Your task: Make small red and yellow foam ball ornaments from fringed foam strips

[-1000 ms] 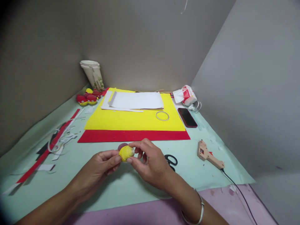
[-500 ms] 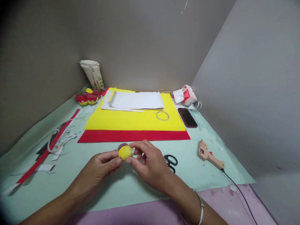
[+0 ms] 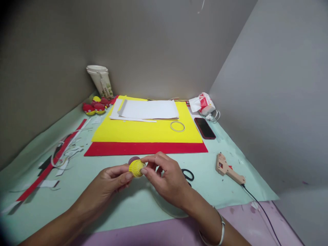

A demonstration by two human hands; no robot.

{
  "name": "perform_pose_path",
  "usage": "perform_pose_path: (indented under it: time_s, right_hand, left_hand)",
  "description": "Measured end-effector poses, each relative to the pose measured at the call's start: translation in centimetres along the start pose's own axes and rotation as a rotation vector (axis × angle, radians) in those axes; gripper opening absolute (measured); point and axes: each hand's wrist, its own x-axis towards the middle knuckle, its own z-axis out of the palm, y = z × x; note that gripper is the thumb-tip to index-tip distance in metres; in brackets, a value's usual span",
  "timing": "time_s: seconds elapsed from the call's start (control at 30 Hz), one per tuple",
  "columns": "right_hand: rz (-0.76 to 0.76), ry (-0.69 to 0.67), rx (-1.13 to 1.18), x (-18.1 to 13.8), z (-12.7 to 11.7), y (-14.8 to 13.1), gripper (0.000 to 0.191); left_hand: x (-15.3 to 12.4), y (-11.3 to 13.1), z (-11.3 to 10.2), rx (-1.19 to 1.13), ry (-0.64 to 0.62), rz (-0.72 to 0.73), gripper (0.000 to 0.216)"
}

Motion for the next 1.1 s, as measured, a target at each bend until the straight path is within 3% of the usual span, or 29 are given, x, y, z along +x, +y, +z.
perform_pose_path:
  time_s: [0.43,0.73,0.87,1.1]
  right_hand:
    - [-0.077,0.02,-0.025,0.02,-0.01,0.05,0.021]
    - [-0.122,-0.056,-0.055,0.2,-0.56,0.1,0.032]
    - [-0.089,-0.042,-0.038,0.26,-0.39,0.31,0.026]
    - [-0.016,0.022,-0.025,0.06,0.4,0.54,0.025]
  left_hand:
    - [-0.23,0.05,-0.03,-0.014,0.005,-0.006,0.014]
    - [-0.22,0.19,0.26,-0.203,-0.058,-0.115,0.019]
    - [-0.26,0.15,0.24,-0.243,-0.075,-0.121,0.022]
    - [-0.23,0.15,0.43,-0.17,0.003,-0.086,0.023]
